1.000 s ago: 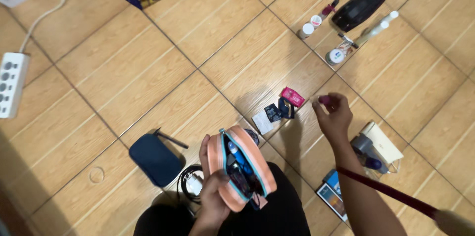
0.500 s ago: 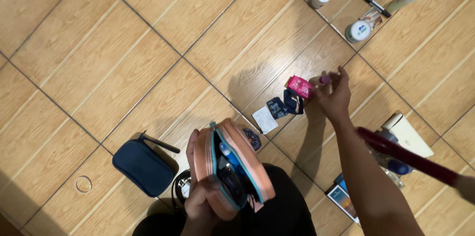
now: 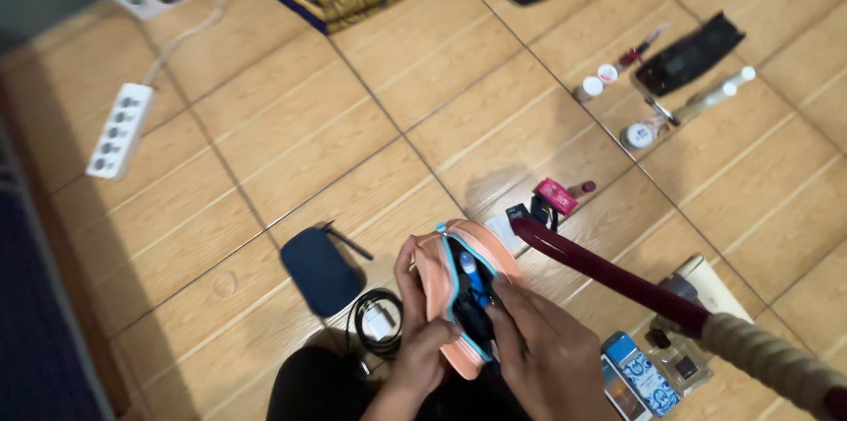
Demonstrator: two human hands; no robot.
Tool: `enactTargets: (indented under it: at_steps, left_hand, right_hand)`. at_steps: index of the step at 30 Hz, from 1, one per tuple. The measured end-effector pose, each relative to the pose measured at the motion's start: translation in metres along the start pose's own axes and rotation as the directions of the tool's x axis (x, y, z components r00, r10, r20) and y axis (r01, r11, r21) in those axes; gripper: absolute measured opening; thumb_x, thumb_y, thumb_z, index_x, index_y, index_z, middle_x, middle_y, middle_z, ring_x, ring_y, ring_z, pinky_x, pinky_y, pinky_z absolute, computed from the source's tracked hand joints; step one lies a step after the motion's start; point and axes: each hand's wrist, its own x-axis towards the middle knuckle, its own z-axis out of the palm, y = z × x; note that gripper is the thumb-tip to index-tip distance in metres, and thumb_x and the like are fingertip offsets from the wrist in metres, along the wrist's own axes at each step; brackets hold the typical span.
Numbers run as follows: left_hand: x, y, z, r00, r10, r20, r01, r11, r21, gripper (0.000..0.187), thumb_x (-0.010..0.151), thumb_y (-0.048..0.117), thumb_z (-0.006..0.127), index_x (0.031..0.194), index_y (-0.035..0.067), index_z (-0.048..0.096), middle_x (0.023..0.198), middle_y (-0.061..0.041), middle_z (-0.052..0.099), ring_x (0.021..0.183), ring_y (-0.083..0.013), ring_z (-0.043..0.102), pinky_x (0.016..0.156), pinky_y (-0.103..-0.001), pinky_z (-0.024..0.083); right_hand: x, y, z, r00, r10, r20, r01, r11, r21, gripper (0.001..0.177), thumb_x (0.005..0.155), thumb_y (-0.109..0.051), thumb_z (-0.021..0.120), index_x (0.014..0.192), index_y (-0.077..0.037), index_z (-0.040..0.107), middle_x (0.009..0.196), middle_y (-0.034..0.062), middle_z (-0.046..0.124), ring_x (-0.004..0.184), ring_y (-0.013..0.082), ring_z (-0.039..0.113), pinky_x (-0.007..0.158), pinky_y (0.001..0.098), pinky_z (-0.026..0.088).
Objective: The person sits on the floor and packs a navy zippered pouch with charging cables and adapters, then fills a pink toiletry pouch with personal care items. They then place the pouches and other items into a black handbag and a backpack, arranging items inside.
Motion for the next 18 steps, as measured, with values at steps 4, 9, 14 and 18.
enactTargets:
  at_steps: [4,9,14,18]
  left_hand:
    - [-0.055,-0.006,-0.010,0.998,0.018,-0.056,-0.009,0.988,0.151,0.114,0.056,-0.003,0.051,0.160,0.024,0.013,0.160,-0.010,0.034,0.139,-0.0249,0.046,0.079,-0.029,0.049]
    - [-0.100,-0.025,-0.027,0.988,0.021,-0.151,0.002,0.988,0.152,0.108,0.056,-0.004,0.052,0.156,0.026,0.023,0.151,-0.012,0.043,0.126,-0.0268,0.053,0.077,-0.032,0.050]
    - [-0.118,-0.032,-0.044,0.984,0.040,-0.173,-0.033,0.999,0.039,0.100,0.061,0.001,0.050,0.155,0.025,0.027,0.150,-0.013,0.044,0.127,-0.0277,0.054,0.097,-0.035,0.050]
    - [-0.116,-0.027,-0.054,0.968,-0.058,-0.243,0.050,0.998,-0.040,0.097,0.062,0.003,0.048,0.153,0.027,0.026,0.144,-0.017,0.046,0.123,-0.0333,0.055,0.097,-0.046,0.051]
  right_hand:
    - [-0.007,-0.049,-0.014,0.975,-0.036,0.220,0.060,0.993,-0.103,0.044,0.080,-0.009,0.071,0.124,-0.007,0.067,0.117,0.0158,0.071,0.086,0.0363,0.073,0.069,0.0431,0.059]
    - [-0.039,-0.068,-0.020,0.889,0.014,0.458,0.098,0.971,-0.220,0.046,0.077,-0.004,0.068,0.122,-0.009,0.061,0.117,0.0159,0.060,0.092,0.0372,0.070,0.070,0.0454,0.058]
    - [-0.087,-0.056,-0.041,0.931,0.089,0.354,-0.077,0.996,-0.048,0.024,0.080,-0.008,0.077,0.102,-0.006,0.067,0.100,0.0133,0.068,0.084,0.0323,0.070,0.071,0.0416,0.058]
    - [-0.112,-0.008,-0.085,0.960,0.277,-0.050,-0.238,0.893,0.382,0.019,0.084,-0.001,0.073,0.102,0.002,0.066,0.097,0.0124,0.073,0.087,0.0200,0.075,0.074,0.0305,0.063]
